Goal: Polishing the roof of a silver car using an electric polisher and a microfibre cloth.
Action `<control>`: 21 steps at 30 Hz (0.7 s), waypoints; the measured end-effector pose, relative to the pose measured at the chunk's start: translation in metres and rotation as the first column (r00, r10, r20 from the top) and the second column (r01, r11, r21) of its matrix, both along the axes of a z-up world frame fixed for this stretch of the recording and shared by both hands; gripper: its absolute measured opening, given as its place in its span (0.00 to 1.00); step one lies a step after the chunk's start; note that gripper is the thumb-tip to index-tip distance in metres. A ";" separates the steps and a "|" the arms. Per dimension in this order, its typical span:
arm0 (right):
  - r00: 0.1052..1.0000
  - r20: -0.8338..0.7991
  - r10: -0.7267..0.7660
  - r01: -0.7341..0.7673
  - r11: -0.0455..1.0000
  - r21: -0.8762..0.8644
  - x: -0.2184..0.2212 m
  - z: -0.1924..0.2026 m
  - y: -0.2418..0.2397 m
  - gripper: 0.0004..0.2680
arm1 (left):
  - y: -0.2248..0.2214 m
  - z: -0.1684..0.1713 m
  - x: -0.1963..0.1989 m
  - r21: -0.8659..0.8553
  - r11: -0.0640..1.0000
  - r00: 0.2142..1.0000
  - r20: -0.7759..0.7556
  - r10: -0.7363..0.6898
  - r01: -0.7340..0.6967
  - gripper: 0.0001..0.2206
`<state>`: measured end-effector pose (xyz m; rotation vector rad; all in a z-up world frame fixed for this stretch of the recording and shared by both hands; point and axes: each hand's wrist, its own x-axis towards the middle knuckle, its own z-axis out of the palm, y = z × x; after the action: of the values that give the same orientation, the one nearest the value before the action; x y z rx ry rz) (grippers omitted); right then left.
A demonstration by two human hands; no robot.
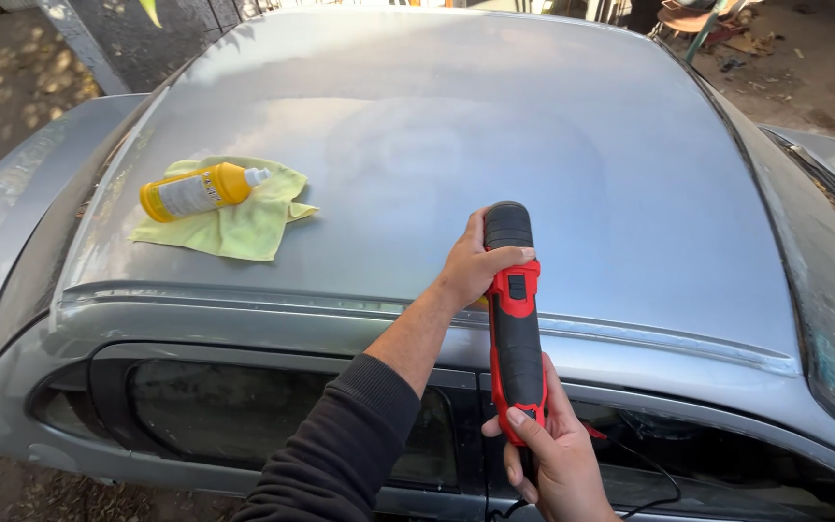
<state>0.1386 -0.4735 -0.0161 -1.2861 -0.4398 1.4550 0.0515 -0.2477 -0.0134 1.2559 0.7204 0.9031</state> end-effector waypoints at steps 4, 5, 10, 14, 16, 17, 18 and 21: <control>0.987 -0.015 0.159 -0.159 0.987 0.038 -0.024 0.008 0.006 0.34 | 0.000 -0.004 -0.051 0.022 0.997 0.992 0.100 0.077 -0.080 0.38; 0.978 -0.018 0.208 -0.207 0.977 0.052 -0.029 0.010 0.009 0.34 | -0.002 -0.001 -0.063 0.015 0.995 0.987 0.129 0.101 -0.103 0.38; 0.930 -0.043 0.365 -0.358 0.927 0.115 -0.054 0.011 0.024 0.33 | 0.003 -0.006 -0.120 -0.042 0.984 0.967 0.187 0.175 -0.171 0.38; 0.870 -0.032 0.492 -0.483 0.864 0.142 -0.068 0.013 0.040 0.32 | 0.013 -0.021 -0.161 0.036 0.944 0.937 0.136 0.322 -0.329 0.41; 0.851 -0.031 0.524 -0.517 0.846 0.130 -0.072 0.017 0.050 0.33 | 0.015 -0.021 -0.177 0.043 0.930 0.926 0.120 0.357 -0.364 0.42; 0.829 -0.027 0.558 -0.552 0.826 0.116 -0.074 0.018 0.055 0.33 | 0.017 -0.021 -0.185 0.050 0.915 0.913 0.109 0.394 -0.401 0.42; 0.832 -0.032 0.554 -0.548 0.828 0.119 -0.076 0.019 0.059 0.33 | 0.017 -0.021 -0.190 0.052 0.916 0.915 0.104 0.390 -0.397 0.42; 0.815 -0.072 0.575 -0.561 0.813 0.154 -0.078 0.022 0.078 0.33 | 0.034 -0.016 -0.199 0.099 0.899 0.905 0.065 0.421 -0.426 0.42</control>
<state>0.0610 -0.3951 0.0063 -0.9975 -0.8823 1.9548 -0.1476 -0.2136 -0.0295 1.1920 0.9414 1.3393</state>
